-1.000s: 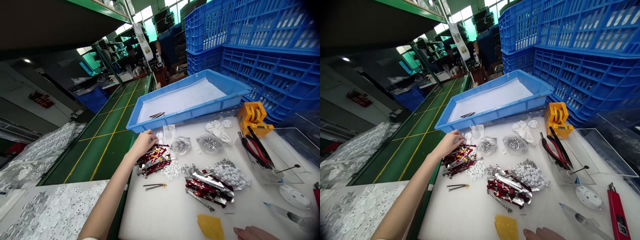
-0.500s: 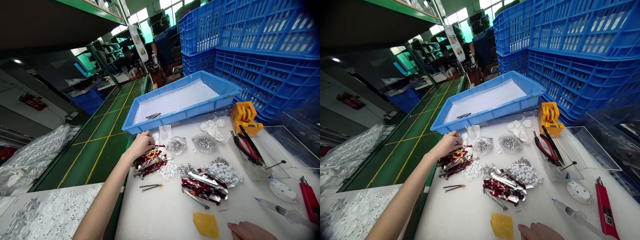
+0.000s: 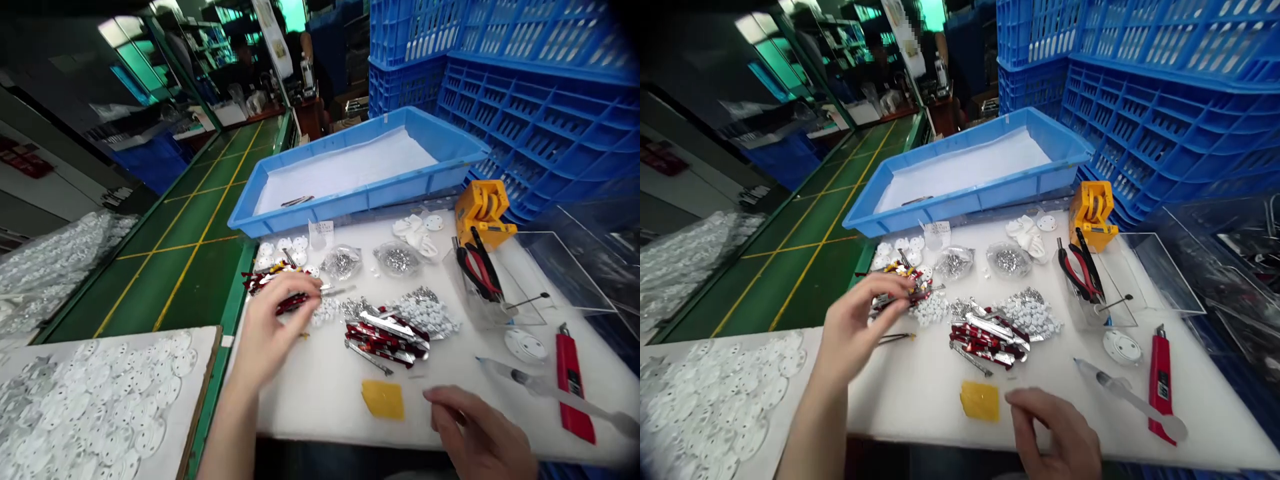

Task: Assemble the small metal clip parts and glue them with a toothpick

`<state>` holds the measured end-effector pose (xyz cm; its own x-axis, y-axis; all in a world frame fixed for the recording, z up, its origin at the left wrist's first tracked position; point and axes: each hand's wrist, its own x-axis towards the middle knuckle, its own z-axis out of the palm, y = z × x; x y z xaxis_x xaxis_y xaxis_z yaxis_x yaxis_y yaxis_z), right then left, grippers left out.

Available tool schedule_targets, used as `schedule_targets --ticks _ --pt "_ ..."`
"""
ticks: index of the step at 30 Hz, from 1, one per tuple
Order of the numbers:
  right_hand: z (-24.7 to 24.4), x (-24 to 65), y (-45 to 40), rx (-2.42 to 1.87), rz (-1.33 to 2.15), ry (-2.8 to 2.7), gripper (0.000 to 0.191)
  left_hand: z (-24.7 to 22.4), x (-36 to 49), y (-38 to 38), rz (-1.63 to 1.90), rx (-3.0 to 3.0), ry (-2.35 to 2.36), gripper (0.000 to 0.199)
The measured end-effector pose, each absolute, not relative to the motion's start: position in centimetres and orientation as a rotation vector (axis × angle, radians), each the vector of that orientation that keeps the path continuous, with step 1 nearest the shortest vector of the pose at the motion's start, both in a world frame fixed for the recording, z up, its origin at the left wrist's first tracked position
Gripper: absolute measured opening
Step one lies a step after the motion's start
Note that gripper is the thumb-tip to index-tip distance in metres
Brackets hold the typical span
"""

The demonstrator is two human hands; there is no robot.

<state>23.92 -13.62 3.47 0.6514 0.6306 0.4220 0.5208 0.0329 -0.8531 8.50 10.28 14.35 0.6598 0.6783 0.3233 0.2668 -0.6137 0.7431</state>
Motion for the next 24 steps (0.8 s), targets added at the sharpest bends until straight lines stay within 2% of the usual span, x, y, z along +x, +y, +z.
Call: schedule_targets --ticks 4,7,11,24 --pt "6.7 22.9 -11.5 -1.349 0.452 -0.944 0.017 11.0 7.7 1.2 0.806 1.749 0.772 0.01" --pt "8.2 22.7 -10.1 -1.246 0.583 -1.004 0.025 9.4 6.7 -1.9 0.742 1.598 0.813 0.012" --pt "9.0 22.1 -9.7 -1.222 0.625 -1.08 0.013 8.9 5.5 -2.6 0.717 1.538 0.844 0.014" --pt "8.4 21.9 -11.2 -1.218 0.687 -1.086 0.022 9.2 4.7 -3.6 0.805 1.559 0.801 0.021"
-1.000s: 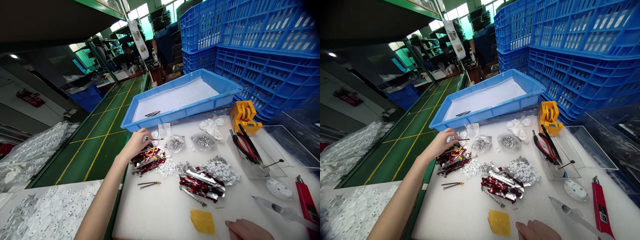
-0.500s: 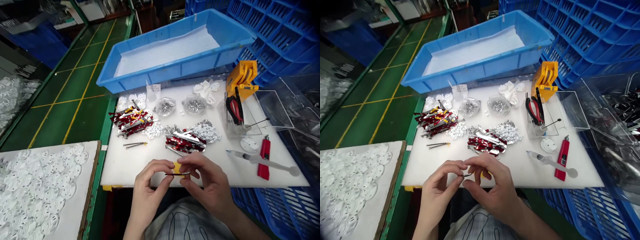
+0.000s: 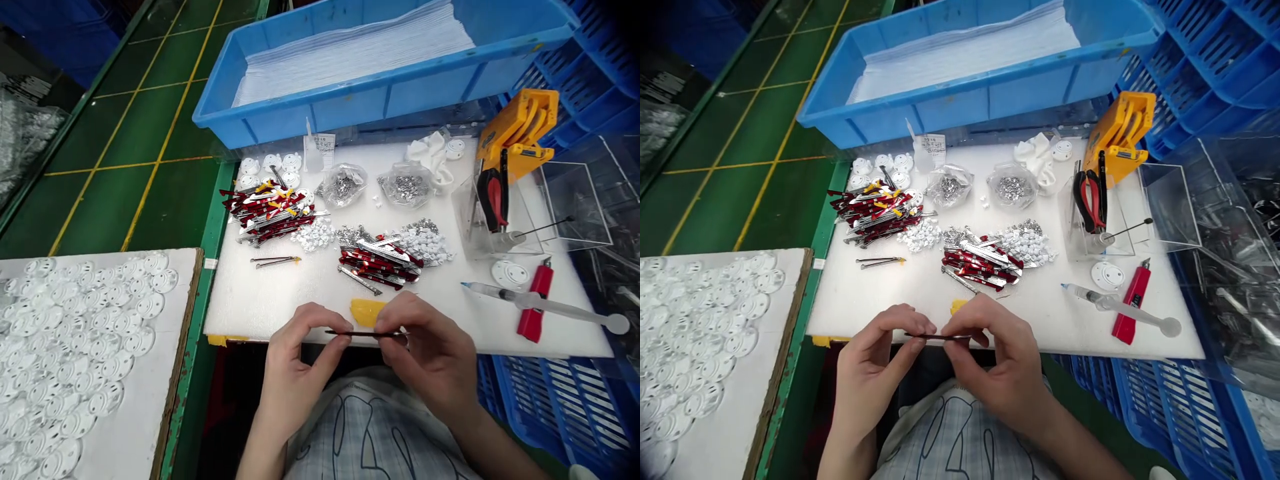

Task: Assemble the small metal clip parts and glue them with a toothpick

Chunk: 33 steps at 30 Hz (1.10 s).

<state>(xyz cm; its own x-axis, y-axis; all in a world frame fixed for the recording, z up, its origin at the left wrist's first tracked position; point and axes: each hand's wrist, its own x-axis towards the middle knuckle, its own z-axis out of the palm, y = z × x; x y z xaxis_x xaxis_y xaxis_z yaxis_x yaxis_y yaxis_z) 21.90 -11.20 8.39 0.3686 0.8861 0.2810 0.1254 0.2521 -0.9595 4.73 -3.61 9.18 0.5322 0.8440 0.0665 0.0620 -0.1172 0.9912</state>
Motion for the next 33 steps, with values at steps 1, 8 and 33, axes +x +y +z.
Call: schedule_targets --ticks 1,8,33 --pt "8.0 22.0 -11.4 -1.235 0.713 -1.07 0.021 9.3 4.8 -3.6 0.833 1.559 0.81 0.021" --pt "6.7 21.8 -12.3 -1.3 0.79 -1.118 0.017 10.3 6.3 -3.5 0.942 1.547 0.675 0.013" --pt "7.9 22.2 -12.7 -1.27 0.579 -1.202 0.028 10.7 6.6 -3.9 1.015 1.473 0.544 0.008"
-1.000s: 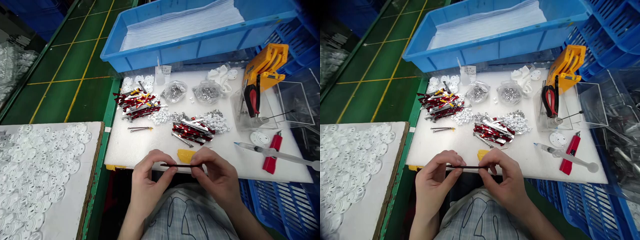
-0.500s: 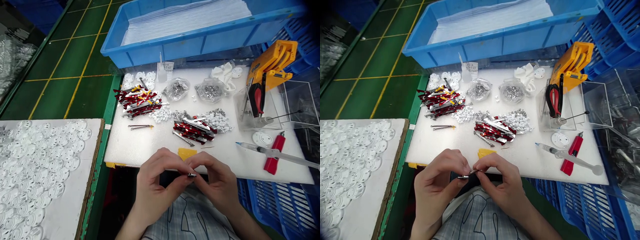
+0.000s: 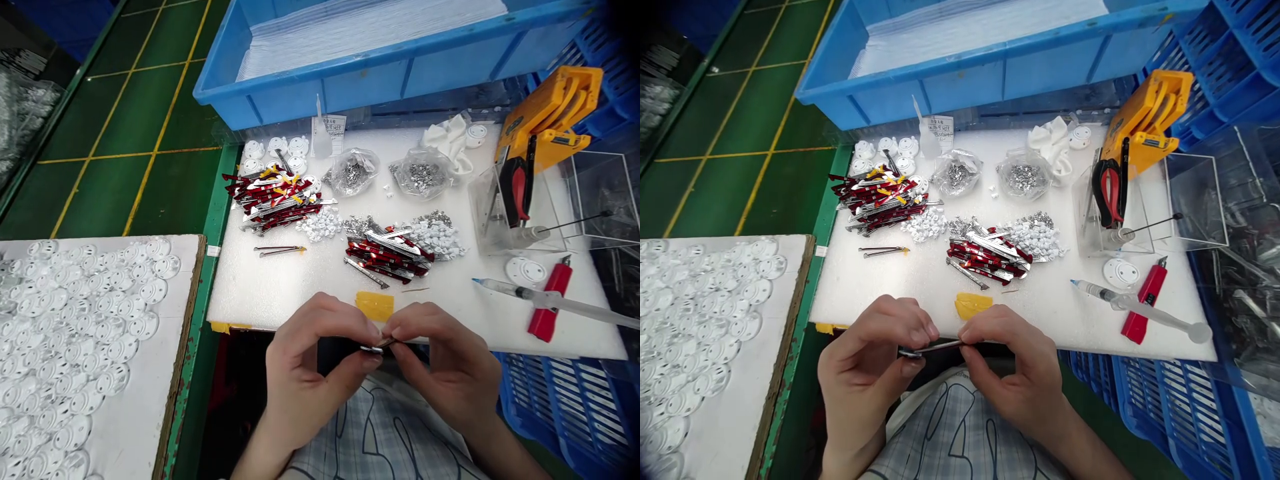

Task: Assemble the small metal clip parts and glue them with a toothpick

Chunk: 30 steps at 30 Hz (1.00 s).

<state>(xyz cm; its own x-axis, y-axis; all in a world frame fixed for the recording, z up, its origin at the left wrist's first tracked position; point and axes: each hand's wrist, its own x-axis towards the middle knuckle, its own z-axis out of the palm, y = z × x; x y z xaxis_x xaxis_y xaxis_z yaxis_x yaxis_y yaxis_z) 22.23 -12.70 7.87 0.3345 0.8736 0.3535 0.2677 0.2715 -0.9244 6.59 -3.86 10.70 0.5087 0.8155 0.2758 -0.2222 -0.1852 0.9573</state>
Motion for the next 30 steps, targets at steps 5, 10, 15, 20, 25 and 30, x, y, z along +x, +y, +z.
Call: schedule_targets --ticks 5,10,15,20,25,30 --pt "8.1 22.4 -12.8 -1.275 0.556 -1.214 0.031 10.7 6.6 -3.8 1.014 1.476 0.52 0.006" --pt "8.3 22.5 -12.9 -1.28 0.558 -1.209 0.031 10.8 6.6 -3.8 0.981 1.481 0.536 0.002" --pt "8.5 22.6 -13.0 -1.3 0.564 -1.205 0.029 10.9 6.5 -3.9 0.974 1.495 0.56 0.002" --pt "8.5 22.6 -13.0 -1.29 0.555 -1.209 0.031 10.8 6.4 -4.0 0.981 1.498 0.559 0.003" --pt "8.2 22.6 -13.0 -1.304 0.573 -1.204 0.03 10.4 6.5 -4.0 0.977 1.489 0.552 0.003" --pt "7.4 23.2 -13.0 -1.354 0.536 -1.294 0.025 9.2 6.0 -4.1 0.97 1.422 0.598 0.003"
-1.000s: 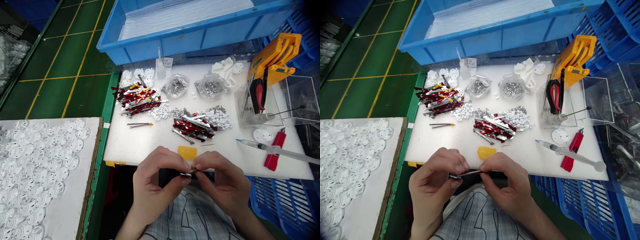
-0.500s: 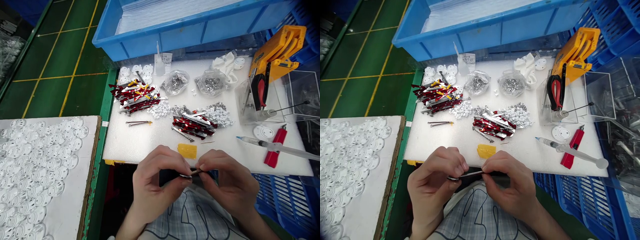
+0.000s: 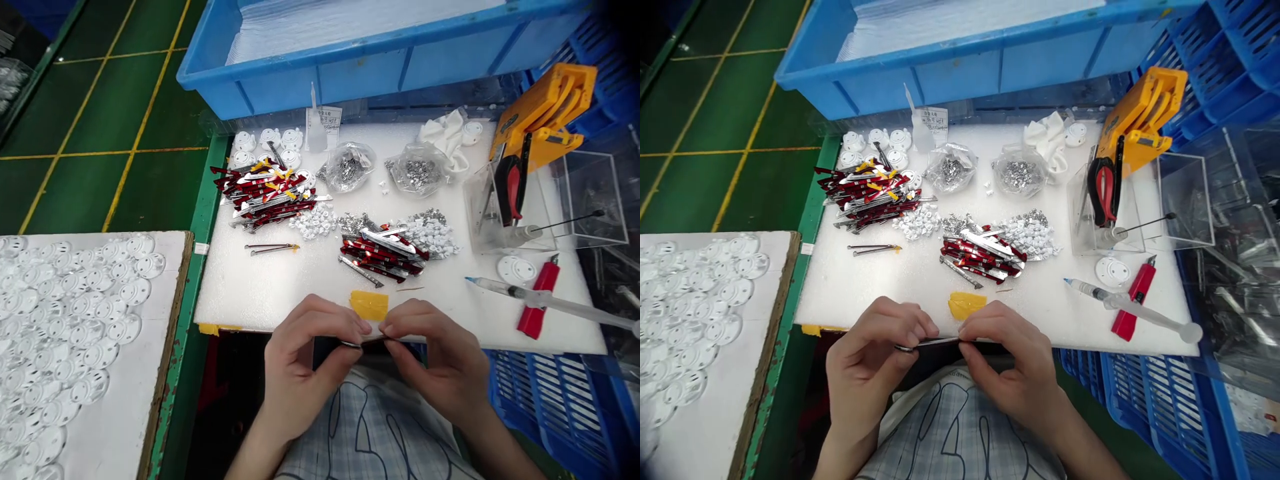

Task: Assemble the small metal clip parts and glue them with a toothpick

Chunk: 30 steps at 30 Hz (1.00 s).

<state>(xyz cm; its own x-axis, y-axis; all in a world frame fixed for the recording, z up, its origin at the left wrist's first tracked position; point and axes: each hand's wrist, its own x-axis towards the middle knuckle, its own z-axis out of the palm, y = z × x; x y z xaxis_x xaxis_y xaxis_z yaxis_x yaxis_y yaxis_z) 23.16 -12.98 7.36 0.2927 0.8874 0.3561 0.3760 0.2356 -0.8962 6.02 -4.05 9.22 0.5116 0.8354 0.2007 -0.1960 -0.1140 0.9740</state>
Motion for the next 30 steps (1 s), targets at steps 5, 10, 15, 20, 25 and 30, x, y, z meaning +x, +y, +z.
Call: schedule_targets --ticks 5,10,15,20,25,30 --pt "5.4 25.2 -14.1 -1.555 0.368 -1.228 0.015 6.6 4.7 -4.3 0.912 1.236 0.743 0.008" --pt "4.1 26.5 -15.2 -1.711 0.2 -1.229 0.014 5.0 5.7 -4.4 0.873 1.181 0.802 0.02" --pt "4.1 26.2 -14.7 -1.806 0.16 -1.029 0.015 5.1 6.8 -4.2 0.897 1.199 0.741 0.019" --pt "4.1 26.3 -13.3 -1.888 0.215 -1.194 0.006 4.8 6.6 -5.0 0.87 1.199 0.749 0.011" --pt "4.0 25.6 -13.6 -1.815 0.16 -1.125 0.011 4.8 6.4 -5.8 0.838 1.204 0.781 0.013" --pt "4.1 24.5 -13.8 -1.66 0.339 -1.048 0.012 4.7 6.7 -5.8 0.852 1.242 0.751 0.01"
